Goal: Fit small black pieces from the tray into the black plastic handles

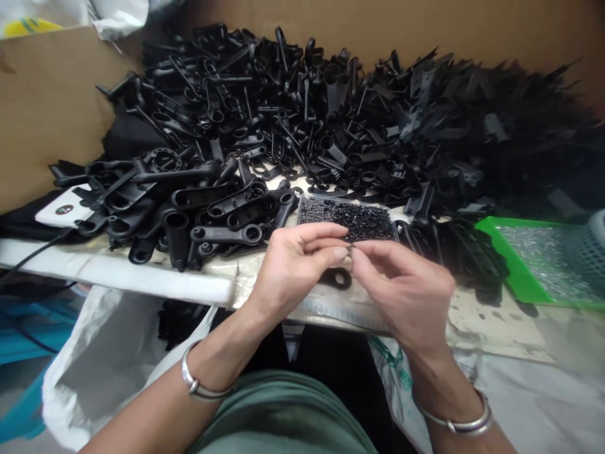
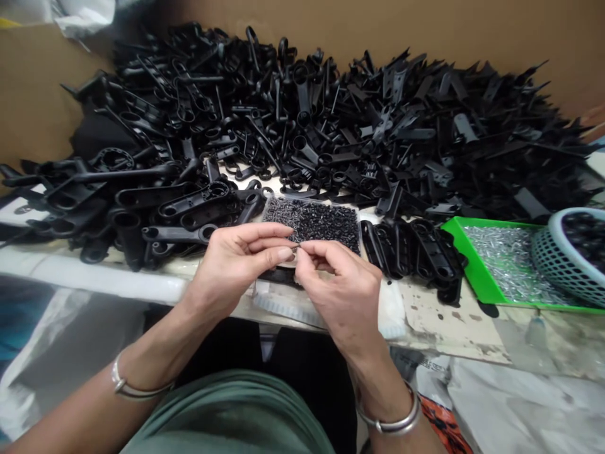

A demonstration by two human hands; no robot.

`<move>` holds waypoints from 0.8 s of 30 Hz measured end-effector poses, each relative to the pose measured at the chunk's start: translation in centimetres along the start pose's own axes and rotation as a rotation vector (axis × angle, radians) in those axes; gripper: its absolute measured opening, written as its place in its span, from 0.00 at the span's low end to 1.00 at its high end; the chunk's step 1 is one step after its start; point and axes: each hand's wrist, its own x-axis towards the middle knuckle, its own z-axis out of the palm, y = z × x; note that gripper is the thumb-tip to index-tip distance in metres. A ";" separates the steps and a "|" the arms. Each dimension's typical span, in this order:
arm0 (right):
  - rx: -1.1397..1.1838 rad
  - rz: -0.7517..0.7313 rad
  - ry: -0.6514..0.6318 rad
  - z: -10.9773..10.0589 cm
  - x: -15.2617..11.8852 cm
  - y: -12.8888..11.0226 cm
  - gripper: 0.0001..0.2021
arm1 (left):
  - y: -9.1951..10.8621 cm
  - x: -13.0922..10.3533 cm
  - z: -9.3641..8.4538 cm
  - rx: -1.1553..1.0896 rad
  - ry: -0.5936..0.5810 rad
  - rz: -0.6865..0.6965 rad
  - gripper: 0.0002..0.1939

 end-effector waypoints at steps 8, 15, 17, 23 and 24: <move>0.038 0.239 -0.132 -2.1 -1.2 2.0 0.03 | -0.2 -2.4 -3.1 1.142 -0.149 0.447 0.23; -0.062 0.131 -0.260 -2.8 -2.9 2.5 0.03 | -1.9 -3.6 -3.3 1.310 -0.175 0.387 0.16; -0.086 0.082 -0.283 -2.7 -3.1 2.3 0.03 | -1.8 -4.0 -3.1 1.312 -0.178 0.366 0.15; -0.146 -0.099 -0.318 -1.6 -3.2 1.5 0.03 | -1.8 -4.4 -3.0 1.354 -0.161 0.331 0.15; -0.161 -0.121 -0.314 -1.4 -3.1 1.5 0.03 | -1.9 -4.4 -3.0 1.351 -0.160 0.331 0.15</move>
